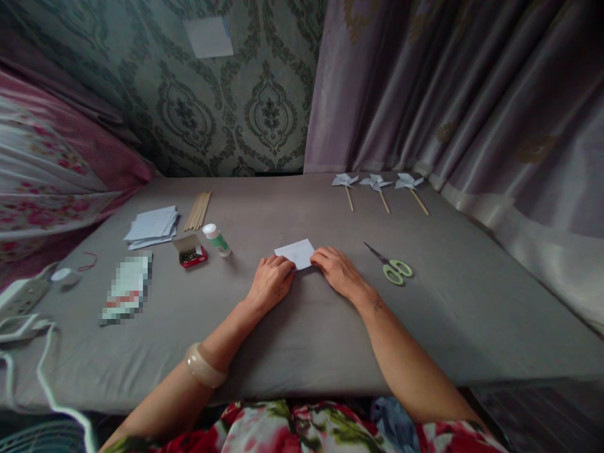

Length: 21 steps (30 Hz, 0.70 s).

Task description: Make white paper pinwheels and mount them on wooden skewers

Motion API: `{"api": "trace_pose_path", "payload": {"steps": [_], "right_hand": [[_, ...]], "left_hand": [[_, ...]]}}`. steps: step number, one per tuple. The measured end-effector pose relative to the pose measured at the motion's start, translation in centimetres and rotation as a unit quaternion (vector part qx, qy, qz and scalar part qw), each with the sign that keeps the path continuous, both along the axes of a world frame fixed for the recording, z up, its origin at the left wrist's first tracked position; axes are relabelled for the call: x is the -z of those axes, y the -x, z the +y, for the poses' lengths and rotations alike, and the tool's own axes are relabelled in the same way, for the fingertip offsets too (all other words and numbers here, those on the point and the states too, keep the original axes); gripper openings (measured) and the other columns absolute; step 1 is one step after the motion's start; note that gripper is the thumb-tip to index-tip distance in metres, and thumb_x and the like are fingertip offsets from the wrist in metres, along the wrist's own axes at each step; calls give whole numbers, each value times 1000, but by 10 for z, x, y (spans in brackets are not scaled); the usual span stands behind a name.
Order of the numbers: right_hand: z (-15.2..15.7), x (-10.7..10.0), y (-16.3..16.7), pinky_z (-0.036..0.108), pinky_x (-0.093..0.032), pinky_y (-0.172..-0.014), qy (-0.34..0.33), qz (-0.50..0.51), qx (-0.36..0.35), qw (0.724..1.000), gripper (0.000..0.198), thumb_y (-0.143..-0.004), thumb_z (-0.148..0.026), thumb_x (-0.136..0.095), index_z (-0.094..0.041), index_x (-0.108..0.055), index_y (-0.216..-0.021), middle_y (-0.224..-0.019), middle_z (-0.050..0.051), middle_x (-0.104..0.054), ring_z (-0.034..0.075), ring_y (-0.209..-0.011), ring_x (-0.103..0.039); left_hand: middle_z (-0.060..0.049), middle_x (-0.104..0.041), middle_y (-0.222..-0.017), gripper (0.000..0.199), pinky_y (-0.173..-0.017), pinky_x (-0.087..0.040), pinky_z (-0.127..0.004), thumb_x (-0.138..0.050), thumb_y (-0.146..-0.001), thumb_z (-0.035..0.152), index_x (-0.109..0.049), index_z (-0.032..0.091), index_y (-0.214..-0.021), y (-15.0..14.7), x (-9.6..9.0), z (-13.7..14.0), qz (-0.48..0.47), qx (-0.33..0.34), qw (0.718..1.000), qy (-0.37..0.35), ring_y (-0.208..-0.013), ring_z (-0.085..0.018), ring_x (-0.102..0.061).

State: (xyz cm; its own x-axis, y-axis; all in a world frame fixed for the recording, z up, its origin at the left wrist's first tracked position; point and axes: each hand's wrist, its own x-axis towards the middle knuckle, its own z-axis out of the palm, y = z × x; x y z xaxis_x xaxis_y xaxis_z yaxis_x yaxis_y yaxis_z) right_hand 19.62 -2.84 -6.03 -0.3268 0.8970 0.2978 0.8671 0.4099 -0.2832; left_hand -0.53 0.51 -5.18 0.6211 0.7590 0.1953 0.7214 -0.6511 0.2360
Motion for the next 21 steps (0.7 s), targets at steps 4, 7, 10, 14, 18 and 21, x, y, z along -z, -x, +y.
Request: {"api": "trace_pose_path", "payload": {"steps": [4, 7, 10, 14, 18, 21], "right_hand": [[-3, 0, 2, 32, -38, -81, 0, 6, 4, 1000, 15, -92, -15, -50, -21, -64, -91, -99, 5, -64, 19, -93, -51], [-7, -2, 11, 35, -38, -84, -20, 13, 36, 999, 12, -89, -17, -55, -20, -66, -91, -101, 8, -63, 22, -96, -51], [-11, -3, 25, 36, -40, -83, -13, 20, 48, 999, 11, -87, -23, -59, -21, -67, -95, -98, 8, -63, 23, -95, -51], [-12, 0, 39, 33, -40, -81, 15, 4, 53, 998, 14, -92, -27, -54, -21, -67, -93, -94, 7, -64, 21, -91, -54], [-10, 4, 43, 32, -40, -79, 23, 1, 73, 997, 20, -94, -30, -49, -21, -68, -90, -91, 7, -65, 20, -87, -57], [-10, 5, 43, 31, -40, -79, 27, 8, 79, 996, 21, -95, -29, -49, -21, -68, -90, -90, 7, -65, 19, -87, -58]], "left_hand": [[-6, -70, -97, 20, -80, -41, -36, -49, -91, 22, -69, 21, -92, 1, 4, -1, -3, 11, 1000, -11, -95, -23, -61], [-7, -70, -96, 21, -79, -41, -35, -48, -91, 22, -69, 21, -91, 1, 6, -3, -1, 17, 999, -29, -93, -22, -61], [-7, -70, -95, 23, -78, -41, -35, -46, -92, 22, -69, 20, -92, 1, 5, -4, 1, 24, 999, -38, -92, -21, -61], [-8, -70, -93, 23, -78, -41, -36, -45, -92, 22, -68, 19, -91, 2, 5, -2, 3, 25, 999, -32, -90, -22, -62], [-8, -70, -92, 19, -81, -40, -36, -47, -92, 24, -65, 20, -96, 4, 9, 0, -30, 8, 999, -23, -89, -22, -62], [-9, -69, -100, 19, -81, -41, -36, -49, -91, 26, -64, 19, -100, 5, 12, 2, -58, -21, 998, -19, -90, -22, -62]]}}
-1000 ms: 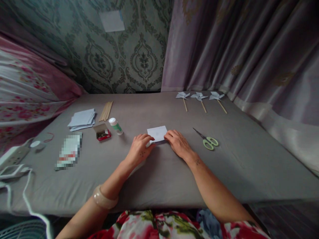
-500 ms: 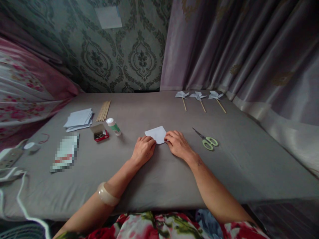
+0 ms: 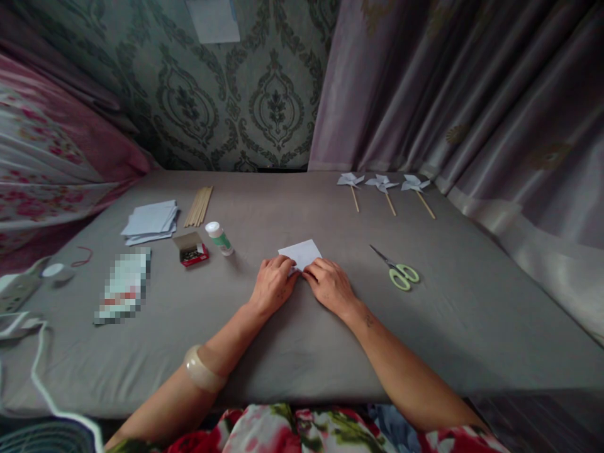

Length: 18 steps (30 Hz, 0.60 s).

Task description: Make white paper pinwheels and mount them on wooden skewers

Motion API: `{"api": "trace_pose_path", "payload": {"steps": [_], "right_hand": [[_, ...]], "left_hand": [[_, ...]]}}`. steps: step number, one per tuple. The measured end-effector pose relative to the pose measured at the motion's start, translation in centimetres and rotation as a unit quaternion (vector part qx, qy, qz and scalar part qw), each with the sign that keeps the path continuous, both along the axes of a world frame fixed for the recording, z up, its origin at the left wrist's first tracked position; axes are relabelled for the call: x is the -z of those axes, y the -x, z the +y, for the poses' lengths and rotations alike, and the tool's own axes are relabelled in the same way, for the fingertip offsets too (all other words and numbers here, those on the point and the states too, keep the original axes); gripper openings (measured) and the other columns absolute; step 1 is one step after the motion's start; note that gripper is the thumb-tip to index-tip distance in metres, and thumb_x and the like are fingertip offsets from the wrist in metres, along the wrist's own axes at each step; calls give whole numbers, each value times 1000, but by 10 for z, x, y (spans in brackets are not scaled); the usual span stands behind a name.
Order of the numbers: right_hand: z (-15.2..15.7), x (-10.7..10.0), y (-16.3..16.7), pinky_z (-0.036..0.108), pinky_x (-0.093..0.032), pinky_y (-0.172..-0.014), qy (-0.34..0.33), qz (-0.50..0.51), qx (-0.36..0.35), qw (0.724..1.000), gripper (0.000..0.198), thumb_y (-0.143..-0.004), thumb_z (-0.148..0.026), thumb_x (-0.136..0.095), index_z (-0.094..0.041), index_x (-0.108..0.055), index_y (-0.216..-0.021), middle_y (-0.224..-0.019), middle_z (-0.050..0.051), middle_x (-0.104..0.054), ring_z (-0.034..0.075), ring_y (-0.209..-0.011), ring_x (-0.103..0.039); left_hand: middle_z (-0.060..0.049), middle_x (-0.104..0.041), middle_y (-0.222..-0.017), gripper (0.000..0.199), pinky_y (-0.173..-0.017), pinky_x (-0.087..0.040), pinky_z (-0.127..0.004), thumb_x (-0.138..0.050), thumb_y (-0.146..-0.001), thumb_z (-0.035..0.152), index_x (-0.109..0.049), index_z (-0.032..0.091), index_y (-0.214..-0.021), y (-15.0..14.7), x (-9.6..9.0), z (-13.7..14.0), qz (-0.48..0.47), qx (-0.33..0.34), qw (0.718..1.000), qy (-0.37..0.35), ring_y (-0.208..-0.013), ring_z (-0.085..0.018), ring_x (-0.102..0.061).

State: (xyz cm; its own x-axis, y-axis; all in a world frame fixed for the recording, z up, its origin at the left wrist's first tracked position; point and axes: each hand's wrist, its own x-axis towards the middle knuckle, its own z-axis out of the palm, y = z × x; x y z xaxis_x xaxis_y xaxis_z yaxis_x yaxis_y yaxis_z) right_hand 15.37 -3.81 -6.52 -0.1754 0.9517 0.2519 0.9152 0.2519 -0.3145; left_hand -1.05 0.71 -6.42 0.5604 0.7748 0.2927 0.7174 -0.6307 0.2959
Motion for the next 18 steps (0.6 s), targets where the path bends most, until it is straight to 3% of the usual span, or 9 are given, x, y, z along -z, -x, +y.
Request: {"api": "trace_pose_path", "payload": {"steps": [11, 18], "right_hand": [[7, 0, 1, 36, -39, -84, -15, 95, 65, 993, 11, -85, -24, -63, -21, -70, -77, -101, 7, -64, 22, -99, -55], [19, -2, 1, 38, -38, -86, 34, 129, 107, 985, 12, -81, -22, -65, -20, -69, -70, -102, 6, -65, 22, -100, -57]], "left_hand": [[-8, -71, -85, 26, -92, -29, -50, -47, -89, 24, -70, 20, -76, 1, -14, 1, 24, 18, 999, -18, -97, -27, -54], [-9, -70, -79, 25, -92, -28, -51, -48, -84, 21, -67, 19, -69, -8, -16, 5, 27, -5, 1000, -14, -88, -26, -56]]}}
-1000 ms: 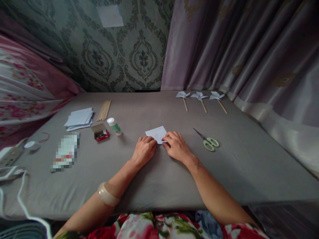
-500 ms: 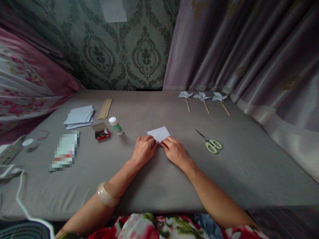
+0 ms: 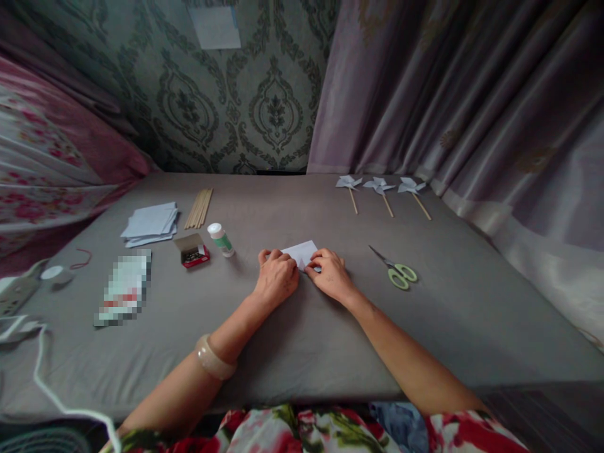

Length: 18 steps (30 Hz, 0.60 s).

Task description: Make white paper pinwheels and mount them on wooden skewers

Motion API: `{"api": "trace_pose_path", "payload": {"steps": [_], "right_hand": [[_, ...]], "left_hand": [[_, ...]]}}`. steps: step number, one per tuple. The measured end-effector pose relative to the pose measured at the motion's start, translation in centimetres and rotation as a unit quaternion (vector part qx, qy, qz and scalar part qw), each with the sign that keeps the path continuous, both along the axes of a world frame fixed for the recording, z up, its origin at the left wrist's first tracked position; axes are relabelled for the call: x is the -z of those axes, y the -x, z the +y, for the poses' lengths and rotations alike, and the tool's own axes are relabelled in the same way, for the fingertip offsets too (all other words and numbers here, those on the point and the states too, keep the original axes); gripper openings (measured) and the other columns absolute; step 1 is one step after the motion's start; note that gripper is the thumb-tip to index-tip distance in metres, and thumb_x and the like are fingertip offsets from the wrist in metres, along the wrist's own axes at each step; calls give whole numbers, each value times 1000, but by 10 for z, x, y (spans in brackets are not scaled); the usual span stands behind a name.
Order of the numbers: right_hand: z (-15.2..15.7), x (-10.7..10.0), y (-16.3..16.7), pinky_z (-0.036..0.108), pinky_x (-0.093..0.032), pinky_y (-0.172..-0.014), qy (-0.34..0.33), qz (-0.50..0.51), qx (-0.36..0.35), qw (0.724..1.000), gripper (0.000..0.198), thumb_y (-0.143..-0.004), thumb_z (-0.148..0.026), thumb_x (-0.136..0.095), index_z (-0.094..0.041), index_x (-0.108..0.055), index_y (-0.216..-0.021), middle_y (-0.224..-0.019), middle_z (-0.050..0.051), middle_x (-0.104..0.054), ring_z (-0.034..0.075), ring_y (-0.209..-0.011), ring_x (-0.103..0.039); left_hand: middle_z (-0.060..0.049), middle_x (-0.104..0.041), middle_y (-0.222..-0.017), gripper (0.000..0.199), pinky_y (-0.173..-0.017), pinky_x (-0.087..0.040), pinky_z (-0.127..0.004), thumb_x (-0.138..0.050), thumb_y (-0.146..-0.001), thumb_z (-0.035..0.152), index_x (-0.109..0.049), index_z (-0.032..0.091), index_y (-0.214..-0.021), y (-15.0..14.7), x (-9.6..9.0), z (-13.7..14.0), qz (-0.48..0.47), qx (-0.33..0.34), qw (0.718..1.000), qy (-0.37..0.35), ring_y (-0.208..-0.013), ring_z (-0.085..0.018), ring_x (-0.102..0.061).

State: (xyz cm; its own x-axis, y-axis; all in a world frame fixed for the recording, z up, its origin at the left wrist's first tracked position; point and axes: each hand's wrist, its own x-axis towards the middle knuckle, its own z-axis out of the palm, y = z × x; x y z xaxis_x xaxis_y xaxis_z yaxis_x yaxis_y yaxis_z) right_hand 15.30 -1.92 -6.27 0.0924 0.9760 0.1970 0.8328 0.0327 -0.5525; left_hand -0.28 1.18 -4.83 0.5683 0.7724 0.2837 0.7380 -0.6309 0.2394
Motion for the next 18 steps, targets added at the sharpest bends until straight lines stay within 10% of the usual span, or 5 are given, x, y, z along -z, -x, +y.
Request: {"api": "trace_pose_path", "payload": {"steps": [18], "right_hand": [[4, 12, 8, 41, -39, -87, -24, -1, 68, 997, 14, -79, -28, -66, -21, -67, -67, -104, 7, -61, 24, -101, -55]], "left_hand": [[-6, -73, -90, 20, -93, -28, -50, -51, -88, 24, -70, 23, -83, 5, 9, -3, -67, -38, 997, 19, -92, -25, -58]]}}
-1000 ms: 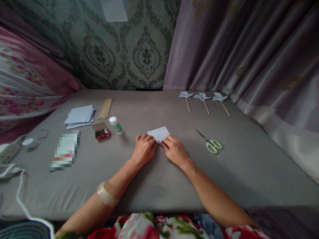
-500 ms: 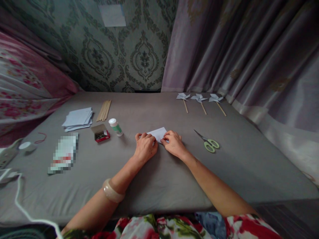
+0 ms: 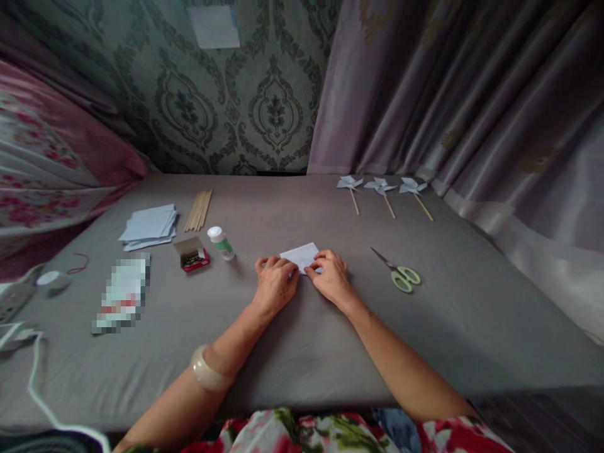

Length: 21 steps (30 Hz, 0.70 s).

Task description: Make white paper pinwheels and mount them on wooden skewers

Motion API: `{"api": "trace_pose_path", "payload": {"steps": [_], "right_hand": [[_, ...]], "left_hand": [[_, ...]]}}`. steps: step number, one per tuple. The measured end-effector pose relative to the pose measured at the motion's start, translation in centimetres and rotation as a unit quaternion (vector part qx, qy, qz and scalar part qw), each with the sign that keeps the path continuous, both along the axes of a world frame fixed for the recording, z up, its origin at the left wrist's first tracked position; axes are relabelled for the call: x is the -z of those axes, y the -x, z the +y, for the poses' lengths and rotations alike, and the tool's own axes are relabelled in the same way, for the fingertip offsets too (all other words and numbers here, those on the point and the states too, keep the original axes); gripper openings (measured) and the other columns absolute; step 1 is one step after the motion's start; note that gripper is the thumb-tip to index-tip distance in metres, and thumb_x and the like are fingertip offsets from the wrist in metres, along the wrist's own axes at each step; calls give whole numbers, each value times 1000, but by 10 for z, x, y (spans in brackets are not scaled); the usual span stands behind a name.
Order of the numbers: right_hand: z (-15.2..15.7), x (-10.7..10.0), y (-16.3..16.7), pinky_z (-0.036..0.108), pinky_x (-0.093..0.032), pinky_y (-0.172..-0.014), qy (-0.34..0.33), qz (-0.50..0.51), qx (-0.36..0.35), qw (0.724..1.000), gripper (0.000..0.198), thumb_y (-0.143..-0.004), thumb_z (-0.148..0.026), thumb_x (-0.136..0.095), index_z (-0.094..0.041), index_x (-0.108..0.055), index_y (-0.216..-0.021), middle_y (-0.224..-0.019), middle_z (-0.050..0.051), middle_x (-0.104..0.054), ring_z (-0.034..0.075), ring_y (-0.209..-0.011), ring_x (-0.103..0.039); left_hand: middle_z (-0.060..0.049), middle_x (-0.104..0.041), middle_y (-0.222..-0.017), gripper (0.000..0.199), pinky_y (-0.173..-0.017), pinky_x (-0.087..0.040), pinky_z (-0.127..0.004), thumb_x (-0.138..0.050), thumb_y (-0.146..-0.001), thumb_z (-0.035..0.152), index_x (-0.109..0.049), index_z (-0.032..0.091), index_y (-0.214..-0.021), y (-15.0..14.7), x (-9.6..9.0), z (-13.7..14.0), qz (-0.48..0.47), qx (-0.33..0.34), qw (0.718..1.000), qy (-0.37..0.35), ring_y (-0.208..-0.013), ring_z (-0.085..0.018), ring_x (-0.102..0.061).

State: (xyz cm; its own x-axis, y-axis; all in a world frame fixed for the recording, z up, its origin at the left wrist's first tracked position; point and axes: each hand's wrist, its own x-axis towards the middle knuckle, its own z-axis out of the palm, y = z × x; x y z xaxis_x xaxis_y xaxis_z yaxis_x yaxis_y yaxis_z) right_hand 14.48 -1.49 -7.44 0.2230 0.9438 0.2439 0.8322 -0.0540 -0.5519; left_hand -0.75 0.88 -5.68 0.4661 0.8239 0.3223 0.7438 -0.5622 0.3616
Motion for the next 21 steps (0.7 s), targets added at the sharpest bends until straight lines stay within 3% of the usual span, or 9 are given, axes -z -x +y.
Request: {"api": "trace_pose_path", "payload": {"steps": [5, 11, 17, 21], "right_hand": [[-2, 2, 0, 40, -41, -85, -35, 14, 9, 999, 16, -78, -28, -68, -22, -65, -63, -102, 6, -63, 23, -98, -55], [-3, 1, 1, 41, -40, -86, -31, 9, 14, 999, 15, -77, -26, -69, -22, -65, -63, -104, 7, -63, 24, -100, -55], [-6, -1, 3, 43, -38, -87, -32, 0, 9, 999, 14, -79, -25, -67, -21, -66, -66, -105, 7, -63, 26, -101, -54], [-6, -2, 3, 42, -37, -88, -13, -2, 15, 1000, 14, -81, -25, -65, -20, -66, -68, -107, 8, -62, 26, -104, -53]], "left_hand": [[-6, -73, -90, 21, -93, -27, -51, -50, -88, 25, -71, 25, -85, 1, -1, 0, 9, 19, 1000, -3, -93, -25, -57], [-7, -73, -96, 22, -95, -27, -52, -50, -89, 26, -72, 24, -83, 3, 1, 1, 23, 37, 999, -26, -100, -26, -57], [-4, -71, -110, 22, -109, -12, -58, -48, -89, 19, -68, 25, -95, 6, 2, 2, 34, 83, 995, -35, -121, -27, -53], [-6, -71, -109, 25, -113, -7, -58, -44, -90, 18, -67, 24, -98, 6, 2, 1, 33, 100, 994, -27, -122, -25, -53]]}}
